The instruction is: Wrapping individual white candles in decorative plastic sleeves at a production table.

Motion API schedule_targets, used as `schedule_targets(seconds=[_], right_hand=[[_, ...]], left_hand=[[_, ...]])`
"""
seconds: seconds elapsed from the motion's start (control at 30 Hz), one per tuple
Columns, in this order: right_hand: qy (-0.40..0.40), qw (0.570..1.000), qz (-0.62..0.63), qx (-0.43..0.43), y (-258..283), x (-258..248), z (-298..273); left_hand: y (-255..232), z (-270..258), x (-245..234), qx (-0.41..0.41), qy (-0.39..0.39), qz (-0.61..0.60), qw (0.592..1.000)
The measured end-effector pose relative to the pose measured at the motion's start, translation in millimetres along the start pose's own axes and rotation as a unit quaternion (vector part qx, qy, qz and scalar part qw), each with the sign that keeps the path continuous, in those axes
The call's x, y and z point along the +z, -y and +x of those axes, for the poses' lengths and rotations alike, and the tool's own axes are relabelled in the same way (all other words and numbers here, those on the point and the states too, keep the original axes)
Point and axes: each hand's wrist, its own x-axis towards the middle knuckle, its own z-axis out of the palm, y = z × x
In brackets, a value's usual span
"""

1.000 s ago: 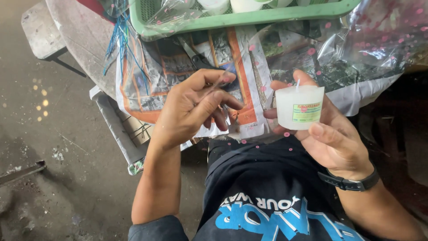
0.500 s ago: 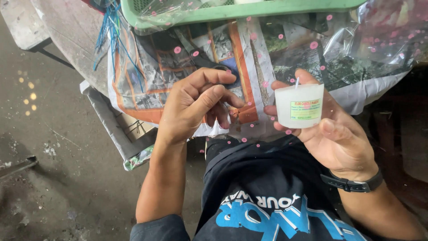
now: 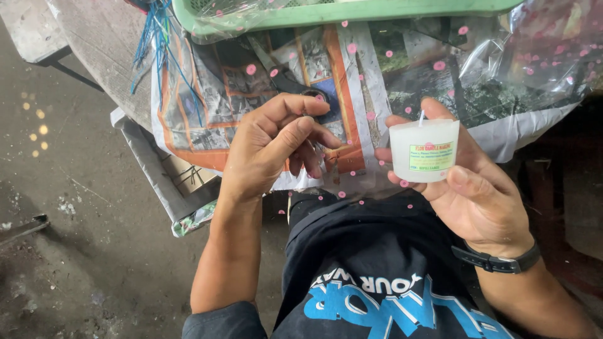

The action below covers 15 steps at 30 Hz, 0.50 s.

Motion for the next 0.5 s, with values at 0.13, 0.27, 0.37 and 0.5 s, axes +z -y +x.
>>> schedule_targets(seconds=[0.13,0.27,0.37,0.5], right_hand=[[0.002,1.000,0.016,0.000,0.3,0.0,-1.7],[-0.003,1.000,0.026,0.004,1.4,0.0,-3.3],[-0.005,0.999,0.038,-0.001,1.1,-1.3,-4.8],[-0.005,1.000,0.018,-0.002,1.6,-3.1,-4.4]], left_hand=[[-0.3,0.5,1.5,0.005,-0.001,0.006,1.000],[0.3,0.4,4.1,0.000,-0.013,0.006,1.000],[3.1,-1.1,2.9,0.006,-0.003,0.020,1.000],[5.9,-2.6,5.4,0.012,-0.011,0.011,1.000]])
